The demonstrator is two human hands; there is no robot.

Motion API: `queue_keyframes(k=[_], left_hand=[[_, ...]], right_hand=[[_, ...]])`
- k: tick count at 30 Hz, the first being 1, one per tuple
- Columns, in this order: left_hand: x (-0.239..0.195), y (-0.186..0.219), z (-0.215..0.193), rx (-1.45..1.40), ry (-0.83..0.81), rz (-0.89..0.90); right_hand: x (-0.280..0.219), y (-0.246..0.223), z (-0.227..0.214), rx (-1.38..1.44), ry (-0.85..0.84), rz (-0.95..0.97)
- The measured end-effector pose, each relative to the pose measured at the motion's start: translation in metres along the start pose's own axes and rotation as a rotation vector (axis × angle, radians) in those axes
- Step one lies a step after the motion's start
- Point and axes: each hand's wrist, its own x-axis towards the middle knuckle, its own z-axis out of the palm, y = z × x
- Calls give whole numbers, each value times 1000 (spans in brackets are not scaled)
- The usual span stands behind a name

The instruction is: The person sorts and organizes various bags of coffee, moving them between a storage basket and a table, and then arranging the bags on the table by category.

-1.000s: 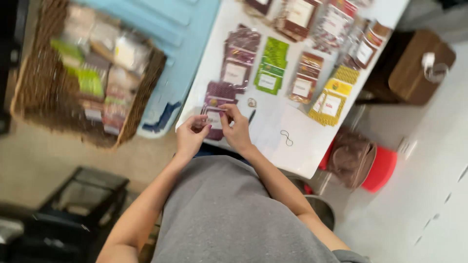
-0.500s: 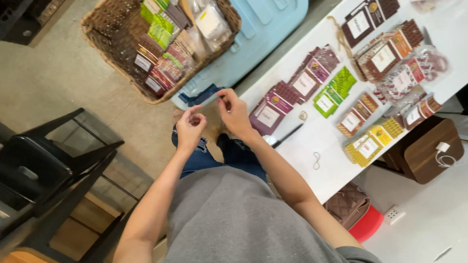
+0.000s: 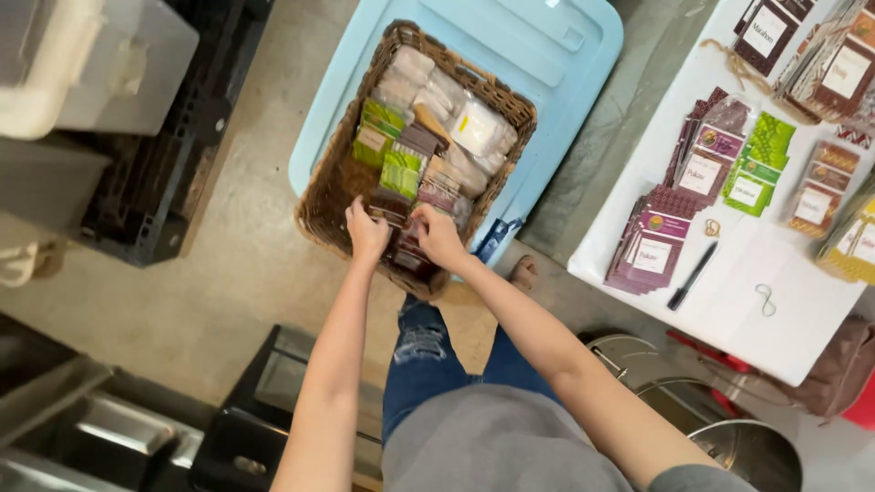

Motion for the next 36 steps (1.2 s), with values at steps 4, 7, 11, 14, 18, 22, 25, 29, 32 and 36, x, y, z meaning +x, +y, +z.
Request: queue_keyframes(k=[4,7,11,14,18,22,25,29,32,36], left_hand=[[51,-27,8,281,-308,-92],[65,-50,26,245,-423,-31],[54,-62,30,249,-417,-1],[59,-61,26,255,-356,-21],[54,-49,15,195,-337,-92],[60,-49,11,145,-386,-71],[76,-69,20,138,-458,-94],[81,-65,7,129,-534,-210],[83,-60,0,102,-591,-222],[86,-76,8,109,-549,-210]], right_hand=[[17,4,23,-45,-82,114],[24,20,34,-53,-68,110],[31,30,38,-113,-16,78],[50,50,39,-118,60,62],[77,52,34,-216,126,-12],[130,11,29,-458,209,-152],[180,-10,27,-560,210,-156],[210,-8,37,-647,42,-112],[203,-20,41,-649,96,-57],[186,9,73,-654,76,-247]])
